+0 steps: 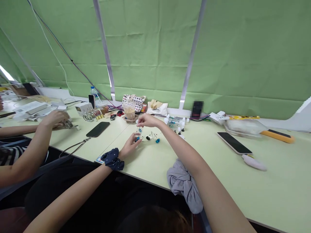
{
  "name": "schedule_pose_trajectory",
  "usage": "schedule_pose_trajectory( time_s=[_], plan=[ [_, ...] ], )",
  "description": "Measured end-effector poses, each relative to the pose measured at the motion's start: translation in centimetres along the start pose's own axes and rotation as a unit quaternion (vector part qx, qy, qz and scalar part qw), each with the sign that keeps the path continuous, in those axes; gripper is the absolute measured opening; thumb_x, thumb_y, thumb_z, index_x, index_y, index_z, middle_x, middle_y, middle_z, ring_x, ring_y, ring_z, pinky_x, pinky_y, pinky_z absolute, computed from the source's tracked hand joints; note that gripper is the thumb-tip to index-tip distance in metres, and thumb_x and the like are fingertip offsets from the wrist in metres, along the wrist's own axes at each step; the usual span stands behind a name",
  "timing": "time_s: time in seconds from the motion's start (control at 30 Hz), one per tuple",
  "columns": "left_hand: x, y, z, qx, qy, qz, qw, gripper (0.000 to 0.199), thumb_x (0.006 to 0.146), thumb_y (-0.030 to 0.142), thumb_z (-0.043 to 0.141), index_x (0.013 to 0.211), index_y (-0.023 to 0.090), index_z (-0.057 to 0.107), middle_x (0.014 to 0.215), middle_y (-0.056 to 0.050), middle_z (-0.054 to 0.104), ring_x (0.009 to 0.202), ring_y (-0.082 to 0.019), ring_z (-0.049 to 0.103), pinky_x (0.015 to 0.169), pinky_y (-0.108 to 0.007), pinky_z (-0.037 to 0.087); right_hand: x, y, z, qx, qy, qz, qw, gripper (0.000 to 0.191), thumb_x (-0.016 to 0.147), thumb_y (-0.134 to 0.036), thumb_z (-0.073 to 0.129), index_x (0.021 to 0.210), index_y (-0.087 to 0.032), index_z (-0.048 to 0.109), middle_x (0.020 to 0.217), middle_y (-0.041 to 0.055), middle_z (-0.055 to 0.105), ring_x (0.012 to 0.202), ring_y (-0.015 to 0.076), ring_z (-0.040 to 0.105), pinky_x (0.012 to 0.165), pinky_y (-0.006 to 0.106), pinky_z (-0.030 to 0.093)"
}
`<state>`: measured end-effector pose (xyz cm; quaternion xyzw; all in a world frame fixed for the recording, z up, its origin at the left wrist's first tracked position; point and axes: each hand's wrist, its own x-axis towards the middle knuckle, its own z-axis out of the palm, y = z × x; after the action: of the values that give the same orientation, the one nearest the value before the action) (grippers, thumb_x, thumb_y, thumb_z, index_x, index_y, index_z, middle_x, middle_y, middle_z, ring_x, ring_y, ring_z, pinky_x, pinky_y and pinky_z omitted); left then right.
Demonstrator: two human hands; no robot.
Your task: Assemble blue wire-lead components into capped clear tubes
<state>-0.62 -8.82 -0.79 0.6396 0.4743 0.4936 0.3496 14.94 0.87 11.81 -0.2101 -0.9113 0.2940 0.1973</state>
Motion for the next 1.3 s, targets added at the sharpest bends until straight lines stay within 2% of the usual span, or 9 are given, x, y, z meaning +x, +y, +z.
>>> schedule_pose_trajectory(
  time_s=[0.27,0.4,0.5,0.67,0.83,0.93,1.03,1.17,1.3],
  plan=[
    [0.0,0.1,0.3,-0.012,-0.045,0.012,0.999,0.044,0.081,0.05,0.056,0.113,0.022,0.049,0.073,0.002,0.044,0.06,-0.01,0.041,0.055,-0.023,0.034,-2.9,2.0,-3.2,-0.098,0.06,0.073,0.991,0.024,0.085,-0.036,0.054,0.086,-0.015,0.063,0.072,0.0042,0.063,0.057,0.0102,0.054,0.053,0.022,0.038],
    [-0.1,0.0,0.3,-0.025,-0.046,0.0,0.999,0.042,0.081,0.05,0.056,0.112,0.023,0.048,0.073,0.003,0.044,0.058,-0.009,0.04,0.054,-0.023,0.033,-5.9,6.2,-4.1,-0.324,0.009,0.256,0.911,0.013,0.073,-0.026,0.069,0.081,-0.017,0.067,0.083,0.0083,0.067,0.073,0.0183,0.06,0.061,0.025,0.039],
    [-0.2,0.0,0.4,-0.027,-0.048,-0.002,0.998,0.042,0.082,0.049,0.055,0.114,0.024,0.047,0.075,0.003,0.044,0.059,-0.009,0.04,0.055,-0.023,0.033,-8.0,9.0,-3.3,-0.374,-0.07,0.345,0.858,0.018,0.07,-0.024,0.072,0.085,-0.017,0.068,0.091,0.0113,0.068,0.083,0.0238,0.062,0.064,0.028,0.04],
    [-0.4,0.4,0.4,-0.024,-0.041,-0.002,0.999,0.043,0.081,0.049,0.057,0.113,0.023,0.048,0.072,0.004,0.043,0.056,-0.009,0.036,0.055,-0.024,0.032,-9.7,11.2,-1.2,-0.358,-0.06,0.378,0.852,0.023,0.068,-0.023,0.073,0.089,-0.014,0.068,0.1,0.0152,0.065,0.091,0.0277,0.062,0.067,0.029,0.043],
    [-0.5,0.7,0.4,-0.017,-0.044,-0.003,0.999,0.043,0.082,0.049,0.056,0.114,0.023,0.048,0.07,0.004,0.042,0.058,-0.01,0.038,0.058,-0.025,0.032,-9.9,10.9,-0.7,-0.337,-0.049,0.366,0.866,0.021,0.065,-0.014,0.073,0.084,-0.013,0.066,0.098,0.0154,0.065,0.089,0.026,0.062,0.066,0.027,0.044],
    [-0.6,0.6,0.4,-0.02,-0.049,0.0,0.999,0.043,0.082,0.049,0.056,0.115,0.023,0.048,0.07,0.004,0.04,0.059,-0.01,0.038,0.057,-0.025,0.031,-9.3,9.8,-0.8,-0.261,0.041,0.317,0.911,0.024,0.069,-0.021,0.07,0.091,-0.015,0.063,0.094,0.0117,0.066,0.089,0.0237,0.062,0.068,0.027,0.045],
    [-0.5,0.5,0.5,-0.023,-0.052,0.005,0.998,0.044,0.083,0.049,0.055,0.116,0.022,0.047,0.071,0.004,0.04,0.06,-0.01,0.038,0.057,-0.024,0.031,-8.1,7.8,-0.4,-0.042,0.162,0.233,0.958,0.032,0.074,-0.03,0.066,0.104,-0.019,0.059,0.086,0.0053,0.066,0.078,0.0177,0.064,0.068,0.027,0.049],
    [-0.6,0.3,0.5,-0.032,-0.056,0.009,0.998,0.045,0.083,0.05,0.055,0.117,0.022,0.047,0.072,0.003,0.043,0.06,-0.01,0.04,0.057,-0.024,0.031,-6.1,4.5,1.2,0.218,0.246,0.107,0.938,0.03,0.07,-0.038,0.071,0.089,-0.018,0.061,0.087,0.0054,0.066,0.082,0.0169,0.066,0.075,0.029,0.052],
    [-0.6,0.3,0.6,-0.034,-0.062,0.012,0.997,0.049,0.082,0.051,0.055,0.12,0.021,0.047,0.07,0.003,0.045,0.06,-0.01,0.042,0.057,-0.024,0.033,-4.5,2.2,3.1,0.274,0.263,0.076,0.922,0.036,0.063,-0.042,0.077,0.074,-0.016,0.054,0.08,0.0044,0.065,0.079,0.0185,0.067,0.074,0.032,0.052]
  ],
)
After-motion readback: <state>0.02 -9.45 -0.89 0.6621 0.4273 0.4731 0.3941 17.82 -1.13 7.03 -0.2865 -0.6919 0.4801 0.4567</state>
